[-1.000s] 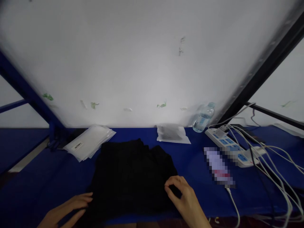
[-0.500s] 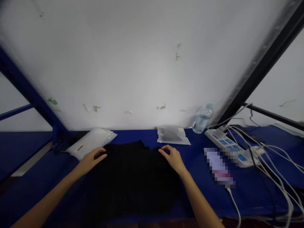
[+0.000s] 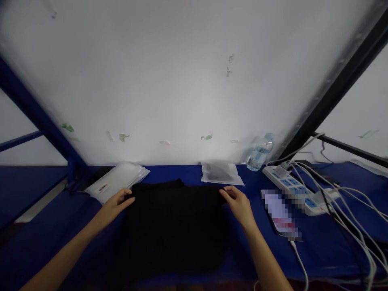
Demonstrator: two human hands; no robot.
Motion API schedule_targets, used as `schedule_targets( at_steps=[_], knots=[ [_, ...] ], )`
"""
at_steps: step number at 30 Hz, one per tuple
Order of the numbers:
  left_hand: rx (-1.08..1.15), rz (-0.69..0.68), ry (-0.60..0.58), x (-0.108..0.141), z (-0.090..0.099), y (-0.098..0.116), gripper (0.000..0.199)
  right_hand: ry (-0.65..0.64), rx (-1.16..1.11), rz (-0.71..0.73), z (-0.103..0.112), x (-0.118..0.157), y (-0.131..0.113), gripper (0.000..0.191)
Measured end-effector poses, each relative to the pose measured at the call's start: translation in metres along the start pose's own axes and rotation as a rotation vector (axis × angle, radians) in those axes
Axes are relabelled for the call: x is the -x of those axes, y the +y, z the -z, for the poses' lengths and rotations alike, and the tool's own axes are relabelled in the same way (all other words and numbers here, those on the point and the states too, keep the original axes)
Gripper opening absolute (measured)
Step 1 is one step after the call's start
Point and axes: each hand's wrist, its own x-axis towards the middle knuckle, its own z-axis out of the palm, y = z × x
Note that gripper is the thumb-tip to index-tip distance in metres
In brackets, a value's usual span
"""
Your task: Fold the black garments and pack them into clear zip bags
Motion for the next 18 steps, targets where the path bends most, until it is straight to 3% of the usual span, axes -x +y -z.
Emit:
schedule_targets(
  at_steps=[4,7,9,11,12,15,18],
  knots=[
    [0.442,0.287,-0.121,0.011,-0.010,0.004,0.049,0.020,0.125,-0.065,0.002,-0.015,0.004,0.038],
    [0.541,0.366,-0.180,0.015,-0.011,0.000,0.049,0.110,0.202,-0.041,0.000,-0.016,-0.012,0.033],
    [0.554,0.356,-0.204,0.016,-0.011,-0.001,0.044,0.187,0.259,0.044,-0.010,-0.009,-0.036,0.031],
    [0.573,0.344,-0.216,0.016,-0.010,-0.001,0.041,0.224,0.361,0.239,-0.031,0.005,-0.063,0.026],
    [0.579,0.341,-0.217,0.016,-0.010,-0.001,0.040,0.211,0.398,0.344,-0.045,0.014,-0.076,0.022],
    [0.566,0.328,-0.221,0.015,-0.010,0.001,0.040,0.017,0.496,0.597,-0.091,0.041,-0.101,0.017],
    [0.521,0.323,-0.221,0.014,-0.010,0.000,0.041,-0.124,0.537,0.708,-0.119,0.062,-0.105,0.017]
  ],
)
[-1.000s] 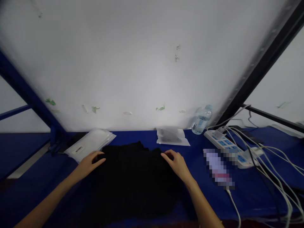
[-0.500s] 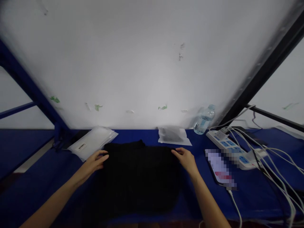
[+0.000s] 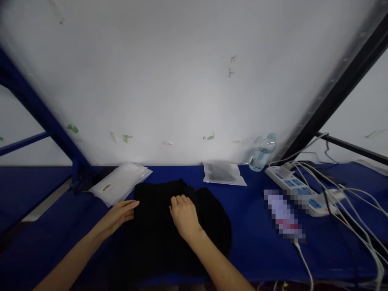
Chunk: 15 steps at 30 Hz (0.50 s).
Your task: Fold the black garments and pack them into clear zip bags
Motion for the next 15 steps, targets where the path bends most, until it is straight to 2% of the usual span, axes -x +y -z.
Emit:
schedule_targets(
  at_steps=[2,4,7,8,10,12,15],
  knots=[
    [-0.011,0.001,-0.006,-0.001,0.001,-0.001,0.041,-0.021,-0.085,0.021,-0.002,0.006,-0.001,0.018],
    [0.001,0.002,-0.016,-0.001,0.001,-0.002,0.040,0.029,-0.209,-0.033,0.004,0.011,0.009,0.022],
    [0.035,0.003,-0.008,-0.001,0.002,-0.003,0.038,0.181,-0.201,-0.297,0.012,0.016,0.034,0.026],
    [0.046,0.006,-0.002,-0.001,0.002,-0.003,0.037,0.181,-0.167,-0.394,0.012,0.017,0.042,0.030],
    [0.064,0.006,0.002,0.000,0.002,-0.003,0.036,0.084,-0.170,-0.525,0.010,0.018,0.055,0.039],
    [0.077,0.006,-0.006,0.001,0.000,-0.002,0.035,-0.013,-0.228,-0.556,0.009,0.018,0.064,0.036],
    [0.097,0.011,-0.029,0.003,-0.011,-0.001,0.034,0.050,-0.211,-0.526,0.013,0.015,0.071,0.027]
  ],
)
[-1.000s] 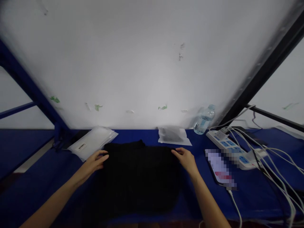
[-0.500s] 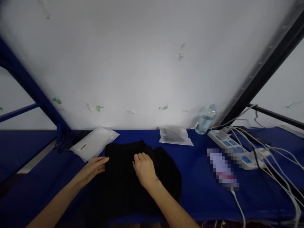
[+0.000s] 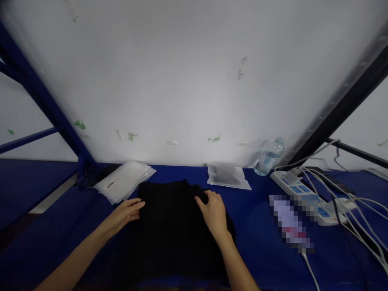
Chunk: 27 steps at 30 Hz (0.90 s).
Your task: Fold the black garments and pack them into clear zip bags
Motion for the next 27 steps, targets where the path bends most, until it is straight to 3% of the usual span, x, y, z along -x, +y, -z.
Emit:
schedule_targets(
  at_steps=[2,7,10,13,16,19,23,27],
  knots=[
    [0.019,-0.003,-0.017,0.001,-0.011,-0.002,0.033,0.051,0.004,-0.016,0.006,-0.004,0.003,0.026],
    [0.052,-0.021,-0.060,0.000,-0.034,-0.007,0.032,-0.094,0.209,-0.125,0.014,-0.012,0.007,0.020],
    [0.073,-0.014,-0.065,-0.001,-0.036,-0.008,0.032,0.029,0.274,-0.019,0.011,-0.012,-0.012,0.014],
    [0.096,0.001,-0.059,-0.003,-0.033,-0.009,0.033,0.140,0.251,0.183,0.002,0.000,-0.051,0.013],
    [0.112,0.024,-0.036,-0.005,-0.030,-0.010,0.037,0.047,0.141,0.387,-0.012,0.031,-0.089,0.022],
    [0.113,0.043,-0.013,-0.006,-0.028,-0.011,0.042,-0.098,0.021,0.547,-0.028,0.068,-0.105,0.043],
    [0.079,0.046,-0.024,-0.005,-0.028,-0.009,0.045,-0.173,-0.067,0.548,-0.039,0.096,-0.097,0.044],
    [0.024,0.050,-0.029,-0.008,-0.032,-0.006,0.048,-0.292,-0.279,0.454,-0.030,0.089,-0.086,0.031]
  ],
)
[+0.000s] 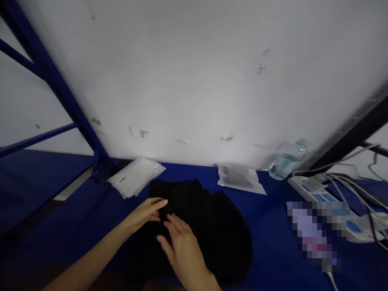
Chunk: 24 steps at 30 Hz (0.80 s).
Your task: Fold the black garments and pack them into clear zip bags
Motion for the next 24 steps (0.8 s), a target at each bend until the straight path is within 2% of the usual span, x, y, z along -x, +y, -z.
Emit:
schedule_targets(
  at_steps=[2,3,5,7,10,13,16,19,22,24],
  knots=[
    [-0.017,-0.002,0.007,-0.002,-0.002,0.000,0.046,0.054,-0.160,-0.115,0.012,-0.003,0.008,0.026],
    [-0.018,-0.008,0.007,-0.002,-0.002,0.000,0.044,0.122,-0.232,-0.200,0.017,-0.005,0.014,0.027],
    [-0.004,-0.027,-0.001,-0.002,-0.002,0.000,0.041,0.297,-0.362,-0.398,0.025,-0.005,0.027,0.035],
    [0.025,-0.046,-0.018,-0.001,-0.003,-0.002,0.040,0.383,-0.504,-0.586,0.028,-0.004,0.039,0.048],
    [0.057,-0.068,-0.047,0.001,-0.010,-0.005,0.040,0.316,-0.763,-0.754,0.028,-0.003,0.044,0.058],
    [0.021,-0.100,-0.074,0.003,-0.024,-0.009,0.040,0.199,-0.989,-0.743,0.025,-0.006,0.037,0.049],
    [-0.115,-0.131,-0.072,0.004,-0.027,-0.007,0.042,0.107,-1.032,-0.739,0.022,-0.009,0.033,0.041],
    [-0.331,-0.201,0.051,-0.002,-0.002,0.009,0.036,0.137,-0.955,-0.800,0.019,-0.008,0.037,0.029],
    [-0.541,-0.302,0.323,-0.019,0.045,0.036,0.025,0.227,-0.989,-0.915,0.017,-0.007,0.040,0.026],
    [-0.670,-0.321,0.440,-0.032,0.074,0.050,0.023,0.269,-1.066,-0.973,0.020,-0.007,0.036,0.028]
  ],
)
